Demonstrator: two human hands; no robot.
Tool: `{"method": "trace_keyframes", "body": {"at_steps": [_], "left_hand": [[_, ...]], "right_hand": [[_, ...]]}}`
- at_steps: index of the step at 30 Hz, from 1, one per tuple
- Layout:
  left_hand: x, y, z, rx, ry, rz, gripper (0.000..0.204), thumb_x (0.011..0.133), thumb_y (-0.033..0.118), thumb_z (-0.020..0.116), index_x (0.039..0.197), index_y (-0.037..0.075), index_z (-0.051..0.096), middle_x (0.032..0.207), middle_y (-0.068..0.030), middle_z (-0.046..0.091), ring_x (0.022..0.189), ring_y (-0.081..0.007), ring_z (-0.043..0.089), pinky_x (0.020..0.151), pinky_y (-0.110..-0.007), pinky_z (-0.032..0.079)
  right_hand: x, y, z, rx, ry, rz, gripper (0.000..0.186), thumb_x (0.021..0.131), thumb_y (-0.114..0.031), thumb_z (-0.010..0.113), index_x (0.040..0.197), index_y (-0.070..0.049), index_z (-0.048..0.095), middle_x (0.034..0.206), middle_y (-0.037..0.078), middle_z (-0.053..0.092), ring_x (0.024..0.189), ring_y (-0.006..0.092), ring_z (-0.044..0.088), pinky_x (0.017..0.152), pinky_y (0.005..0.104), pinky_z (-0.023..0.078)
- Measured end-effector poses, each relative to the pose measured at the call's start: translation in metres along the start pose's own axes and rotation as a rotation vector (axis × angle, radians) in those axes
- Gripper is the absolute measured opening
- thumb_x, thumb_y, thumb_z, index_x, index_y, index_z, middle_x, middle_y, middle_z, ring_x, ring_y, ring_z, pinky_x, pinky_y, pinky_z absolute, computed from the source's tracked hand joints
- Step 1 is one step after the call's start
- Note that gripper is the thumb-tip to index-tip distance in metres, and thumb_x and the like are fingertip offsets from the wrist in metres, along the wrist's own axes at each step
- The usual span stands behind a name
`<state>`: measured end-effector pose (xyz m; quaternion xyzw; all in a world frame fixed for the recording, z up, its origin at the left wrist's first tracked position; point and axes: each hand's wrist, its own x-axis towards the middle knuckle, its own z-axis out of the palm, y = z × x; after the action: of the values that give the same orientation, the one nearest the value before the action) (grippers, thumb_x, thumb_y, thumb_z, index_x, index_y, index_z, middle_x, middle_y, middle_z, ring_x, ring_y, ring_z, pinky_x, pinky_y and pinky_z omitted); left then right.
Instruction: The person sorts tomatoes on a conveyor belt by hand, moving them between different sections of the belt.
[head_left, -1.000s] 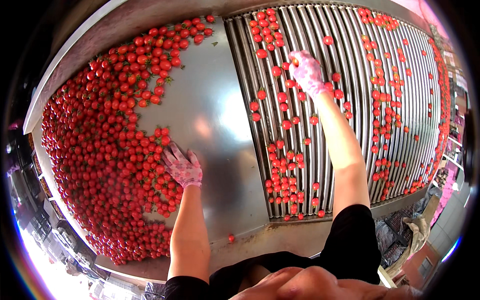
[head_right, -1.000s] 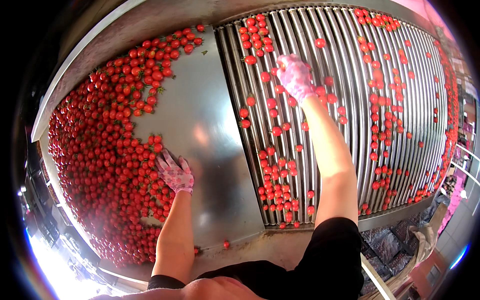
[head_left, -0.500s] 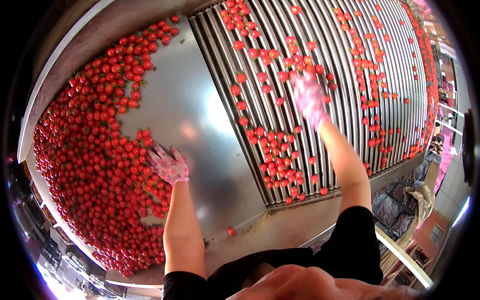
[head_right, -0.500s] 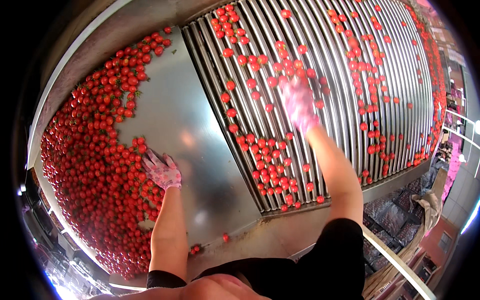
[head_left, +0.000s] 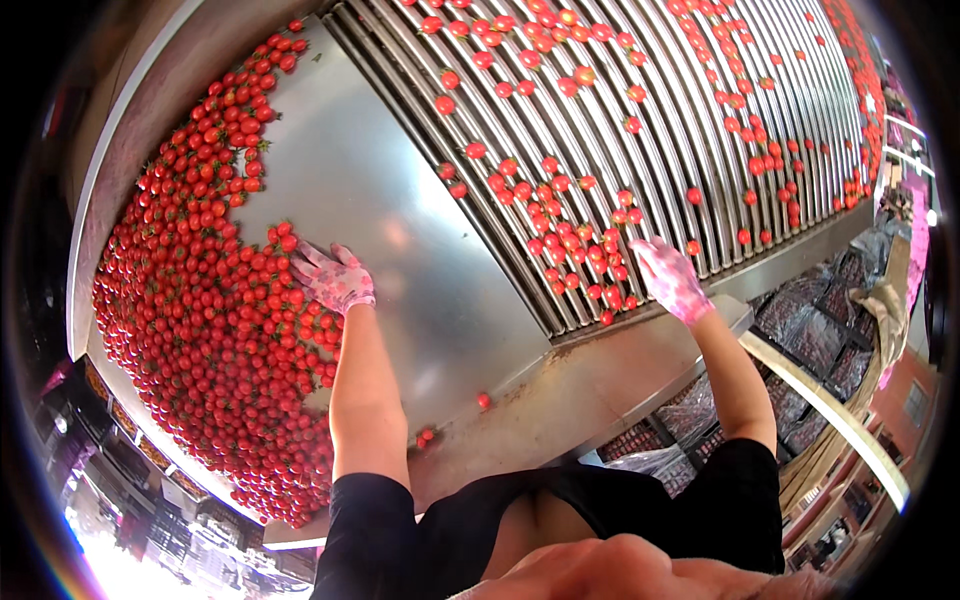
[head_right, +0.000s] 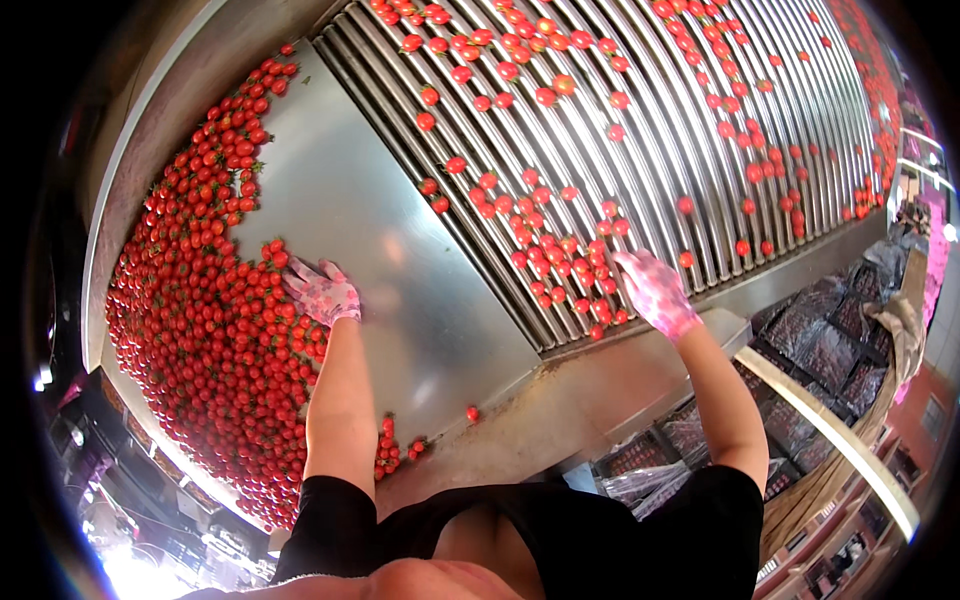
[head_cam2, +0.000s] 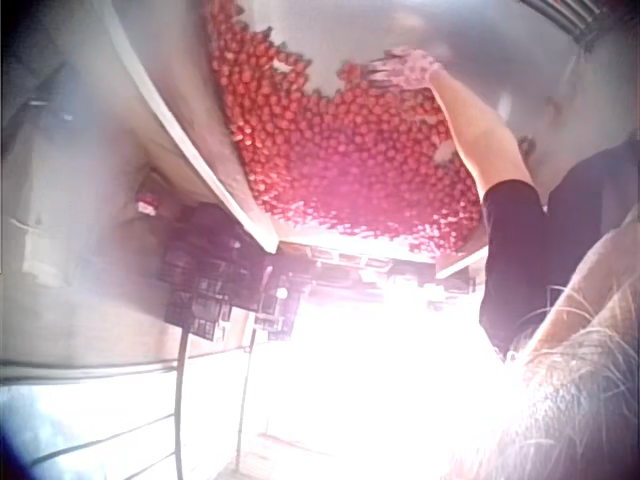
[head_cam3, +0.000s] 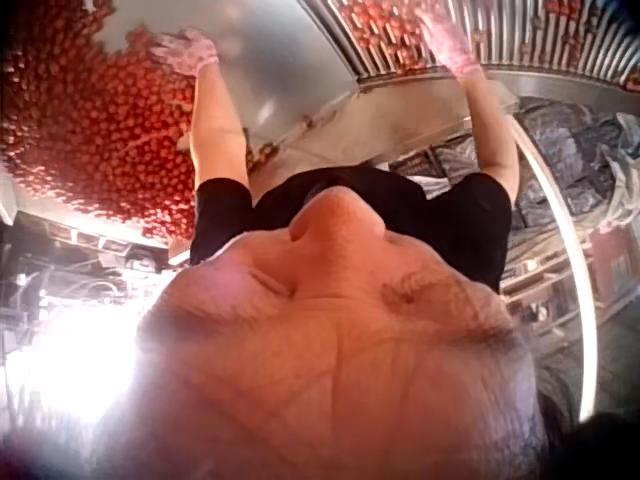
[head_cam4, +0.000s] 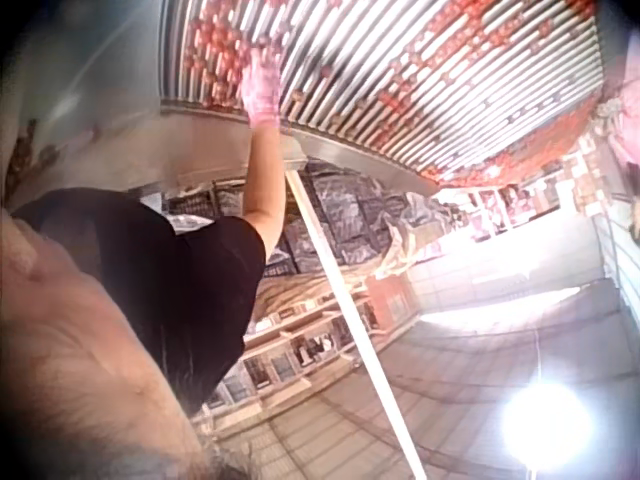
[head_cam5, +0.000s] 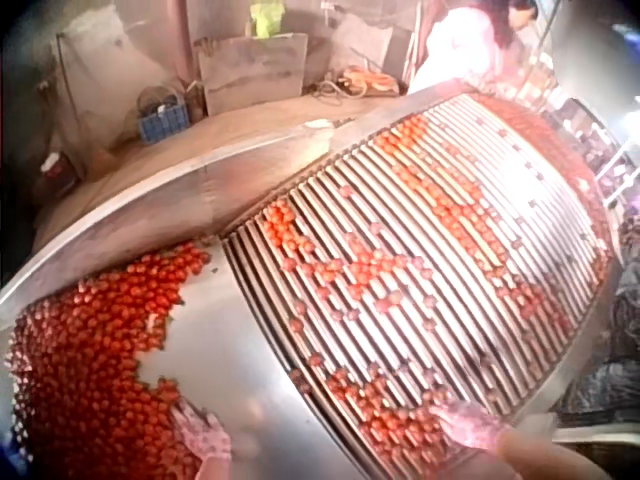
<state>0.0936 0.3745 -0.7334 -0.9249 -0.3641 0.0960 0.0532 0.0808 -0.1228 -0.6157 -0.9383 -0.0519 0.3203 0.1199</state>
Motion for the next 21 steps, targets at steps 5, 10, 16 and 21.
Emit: {"method": "trace_keyframes", "body": {"at_steps": [5,10,16,21], "left_hand": [[-0.019,0.015,-0.021,-0.126,-0.048,0.175,0.071,0.094,0.039,0.051,0.151,0.007,0.027,0.154,-0.0212,0.029,0.14,-0.0406,0.029,0.111,-0.052,0.031],[-0.075,0.113,-0.013,-0.479,0.108,0.838,0.06,0.083,0.031,0.069,0.137,0.012,0.05,0.15,-0.0161,0.035,0.137,-0.0408,0.032,0.112,-0.052,0.03],[-0.243,0.24,-0.031,-0.301,-0.446,1.349,0.079,0.091,0.06,0.049,0.155,0.023,0.023,0.164,-0.0079,0.013,0.15,-0.0358,0.01,0.12,-0.057,0.005],[-0.307,0.175,0.005,-0.175,-0.342,1.83,0.078,0.089,0.05,0.056,0.155,0.021,0.025,0.16,-0.0069,0.022,0.148,-0.0359,0.016,0.12,-0.058,0.01]], "right_hand": [[-0.117,0.042,0.011,0.127,0.561,0.039,0.025,0.087,-0.004,0.063,0.111,-0.011,0.064,0.105,0.014,0.064,0.092,0.0361,0.064,0.078,0.0442,0.052],[-0.142,0.054,0.034,0.099,0.769,0.146,0.02,0.084,0.0,0.064,0.103,-0.008,0.063,0.099,0.014,0.063,0.088,0.0357,0.064,0.074,0.0427,0.052],[-0.142,0.052,0.027,0.156,0.791,0.15,0.021,0.081,0.002,0.066,0.099,-0.008,0.062,0.097,0.013,0.063,0.087,0.0343,0.064,0.072,0.0416,0.052],[-0.134,0.049,0.024,0.177,0.768,0.162,0.022,0.08,0.003,0.065,0.1,-0.007,0.062,0.096,0.011,0.063,0.087,0.033,0.064,0.075,0.0398,0.051]]}}
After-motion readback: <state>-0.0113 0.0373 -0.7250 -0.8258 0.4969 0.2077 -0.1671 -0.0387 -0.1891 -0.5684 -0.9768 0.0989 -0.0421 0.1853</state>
